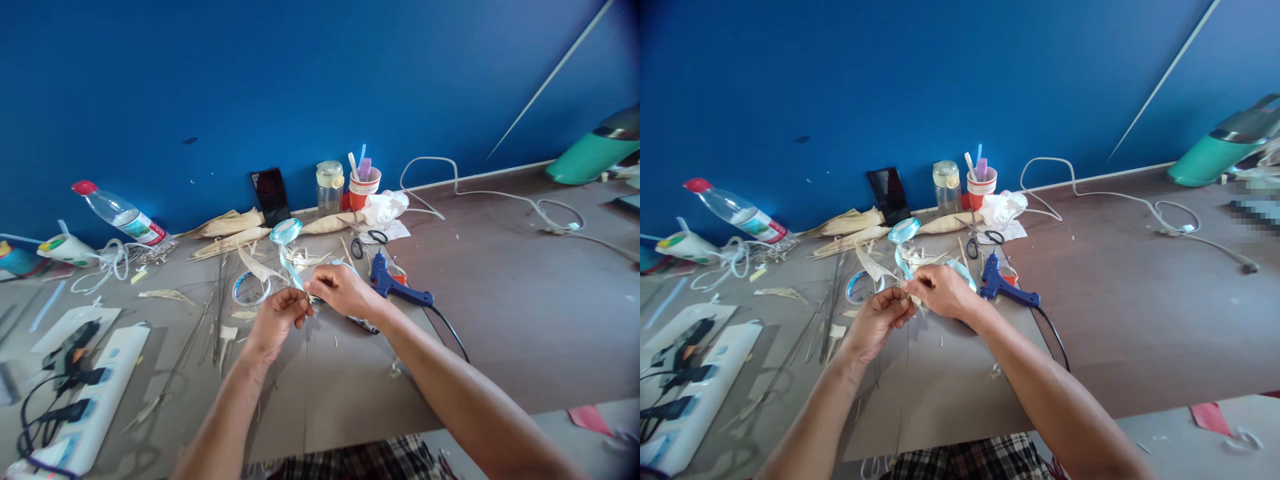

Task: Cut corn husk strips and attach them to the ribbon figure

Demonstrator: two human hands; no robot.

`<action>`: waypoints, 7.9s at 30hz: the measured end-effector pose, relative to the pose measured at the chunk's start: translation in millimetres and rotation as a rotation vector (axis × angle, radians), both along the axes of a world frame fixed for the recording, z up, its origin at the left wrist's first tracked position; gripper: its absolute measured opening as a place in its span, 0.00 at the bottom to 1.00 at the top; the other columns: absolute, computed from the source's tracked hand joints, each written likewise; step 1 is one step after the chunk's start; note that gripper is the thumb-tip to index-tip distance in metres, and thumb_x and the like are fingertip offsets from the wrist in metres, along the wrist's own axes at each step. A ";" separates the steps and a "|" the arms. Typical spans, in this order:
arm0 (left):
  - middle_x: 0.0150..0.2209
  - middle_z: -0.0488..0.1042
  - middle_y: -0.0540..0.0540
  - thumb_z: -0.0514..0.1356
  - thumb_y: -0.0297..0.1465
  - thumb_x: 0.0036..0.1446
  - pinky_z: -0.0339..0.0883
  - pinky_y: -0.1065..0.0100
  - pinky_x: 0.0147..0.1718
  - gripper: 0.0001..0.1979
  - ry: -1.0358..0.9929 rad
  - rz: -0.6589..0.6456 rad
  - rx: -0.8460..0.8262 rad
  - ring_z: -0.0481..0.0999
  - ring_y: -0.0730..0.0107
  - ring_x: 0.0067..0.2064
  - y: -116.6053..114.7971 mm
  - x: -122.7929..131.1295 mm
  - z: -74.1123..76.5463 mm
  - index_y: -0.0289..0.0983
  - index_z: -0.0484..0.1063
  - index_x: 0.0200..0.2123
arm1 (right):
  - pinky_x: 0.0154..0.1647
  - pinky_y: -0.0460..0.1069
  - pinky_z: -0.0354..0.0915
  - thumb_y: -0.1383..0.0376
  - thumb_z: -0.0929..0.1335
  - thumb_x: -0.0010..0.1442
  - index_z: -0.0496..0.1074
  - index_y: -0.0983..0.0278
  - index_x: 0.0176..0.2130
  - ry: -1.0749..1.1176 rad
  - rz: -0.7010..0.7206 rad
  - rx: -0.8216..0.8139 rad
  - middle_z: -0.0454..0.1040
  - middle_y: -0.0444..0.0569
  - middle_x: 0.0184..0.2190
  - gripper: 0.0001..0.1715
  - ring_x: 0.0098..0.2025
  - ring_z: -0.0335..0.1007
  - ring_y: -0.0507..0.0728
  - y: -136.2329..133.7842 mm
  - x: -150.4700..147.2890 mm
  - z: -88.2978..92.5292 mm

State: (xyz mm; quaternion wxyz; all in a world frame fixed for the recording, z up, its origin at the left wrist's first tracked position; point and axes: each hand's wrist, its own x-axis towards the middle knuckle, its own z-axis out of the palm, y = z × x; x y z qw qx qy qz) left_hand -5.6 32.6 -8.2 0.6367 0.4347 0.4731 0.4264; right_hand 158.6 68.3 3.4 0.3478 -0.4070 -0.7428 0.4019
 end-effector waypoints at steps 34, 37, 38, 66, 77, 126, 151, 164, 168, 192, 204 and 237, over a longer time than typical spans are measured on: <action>0.22 0.72 0.49 0.67 0.33 0.47 0.56 0.74 0.22 0.11 -0.175 -0.117 -0.185 0.62 0.83 0.19 4.6 -9.1 -7.8 0.32 0.70 0.26 | 0.33 0.46 0.56 0.74 0.62 0.57 0.66 0.64 0.25 -0.081 0.050 0.125 0.68 0.45 0.26 0.11 0.30 0.62 0.51 -3.1 -4.3 6.8; 0.22 0.71 0.50 0.67 0.32 0.47 0.59 0.73 0.24 0.10 -0.220 -0.133 -0.207 0.62 0.84 0.18 5.3 -10.3 -9.3 0.32 0.70 0.27 | 0.33 0.46 0.57 0.74 0.62 0.58 0.66 0.64 0.26 -0.075 0.068 0.186 0.67 0.45 0.26 0.11 0.30 0.62 0.51 -3.6 -4.7 6.0; 0.22 0.71 0.50 0.67 0.32 0.47 0.59 0.74 0.24 0.10 -0.229 -0.127 -0.212 0.62 0.84 0.18 5.4 -10.6 -9.6 0.33 0.70 0.27 | 0.33 0.46 0.57 0.74 0.62 0.58 0.66 0.64 0.26 -0.073 0.070 0.203 0.67 0.45 0.27 0.11 0.30 0.62 0.51 -3.5 -4.7 5.5; 0.18 0.71 0.52 0.70 0.33 0.42 0.62 0.73 0.26 0.14 -0.254 -0.124 -0.248 0.59 0.87 0.15 5.4 -11.8 -7.7 0.32 0.75 0.32 | 0.35 0.44 0.59 0.76 0.63 0.58 0.69 0.66 0.27 -0.021 0.066 0.189 0.71 0.44 0.27 0.11 0.31 0.66 0.49 -0.9 -1.0 4.2; 0.17 0.71 0.53 0.71 0.33 0.41 0.62 0.73 0.26 0.14 -0.293 -0.125 -0.253 0.58 0.87 0.15 5.5 -11.9 -8.7 0.32 0.74 0.29 | 0.34 0.43 0.58 0.76 0.63 0.58 0.69 0.66 0.29 -0.007 0.062 0.173 0.71 0.44 0.28 0.09 0.31 0.65 0.49 1.0 -1.0 0.8; 0.21 0.66 0.56 0.67 0.26 0.46 0.63 0.74 0.29 0.06 -0.586 0.279 -0.044 0.54 0.87 0.19 20.2 -60.3 9.4 0.34 0.71 0.26 | 0.43 0.51 0.60 0.71 0.62 0.58 0.74 0.66 0.39 -0.378 -0.359 0.305 0.72 0.53 0.36 0.12 0.39 0.67 0.58 24.1 10.3 -37.5; 0.20 0.68 0.55 0.69 0.29 0.45 0.61 0.74 0.28 0.08 -0.567 0.291 -0.134 0.56 0.88 0.17 27.5 -67.4 -4.0 0.34 0.72 0.25 | 0.44 0.54 0.59 0.68 0.62 0.60 0.75 0.64 0.43 -0.435 -0.383 0.332 0.74 0.54 0.40 0.14 0.42 0.65 0.61 32.1 7.8 -46.4; 0.22 0.73 0.48 0.71 0.35 0.35 0.47 0.73 0.21 0.13 -0.424 -0.248 -0.316 0.65 0.78 0.21 -7.5 -11.0 10.7 0.34 0.73 0.21 | 0.47 0.53 0.59 0.69 0.61 0.60 0.73 0.65 0.43 -0.590 -0.258 0.347 0.75 0.53 0.39 0.15 0.43 0.67 0.60 44.6 -15.9 -25.7; 0.17 0.69 0.50 0.70 0.34 0.40 0.44 0.74 0.19 0.12 -0.479 -0.257 -0.249 0.62 0.80 0.19 -3.0 -21.5 2.3 0.33 0.74 0.24 | 0.47 0.51 0.58 0.68 0.61 0.60 0.74 0.63 0.41 -0.743 -0.189 0.270 0.75 0.51 0.39 0.14 0.44 0.68 0.59 64.5 -34.2 -6.9; 0.18 0.68 0.53 0.69 0.32 0.44 0.56 0.71 0.26 0.09 -0.708 -0.200 -0.116 0.56 0.85 0.17 5.1 -33.2 -1.1 0.33 0.74 0.26 | 0.36 0.47 0.59 0.68 0.60 0.60 0.72 0.65 0.39 -0.855 -0.294 0.140 0.77 0.53 0.36 0.13 0.37 0.72 0.57 80.9 -28.0 -15.2; 0.17 0.70 0.52 0.70 0.33 0.43 0.57 0.72 0.26 0.10 -0.656 -0.206 -0.172 0.56 0.85 0.16 3.7 -26.1 -5.0 0.33 0.75 0.26 | 0.41 0.46 0.62 0.71 0.61 0.58 0.72 0.66 0.47 -0.695 -0.299 0.197 0.77 0.54 0.42 0.19 0.42 0.73 0.58 79.2 -25.6 -19.8; 0.16 0.69 0.53 0.70 0.32 0.44 0.61 0.71 0.27 0.10 -0.572 -0.080 -0.204 0.55 0.86 0.16 7.1 -25.2 -1.1 0.32 0.73 0.26 | 0.30 0.43 0.60 0.64 0.63 0.54 0.76 0.67 0.36 -0.199 -0.160 -0.043 0.74 0.43 0.26 0.15 0.27 0.66 0.50 42.2 -11.3 -1.4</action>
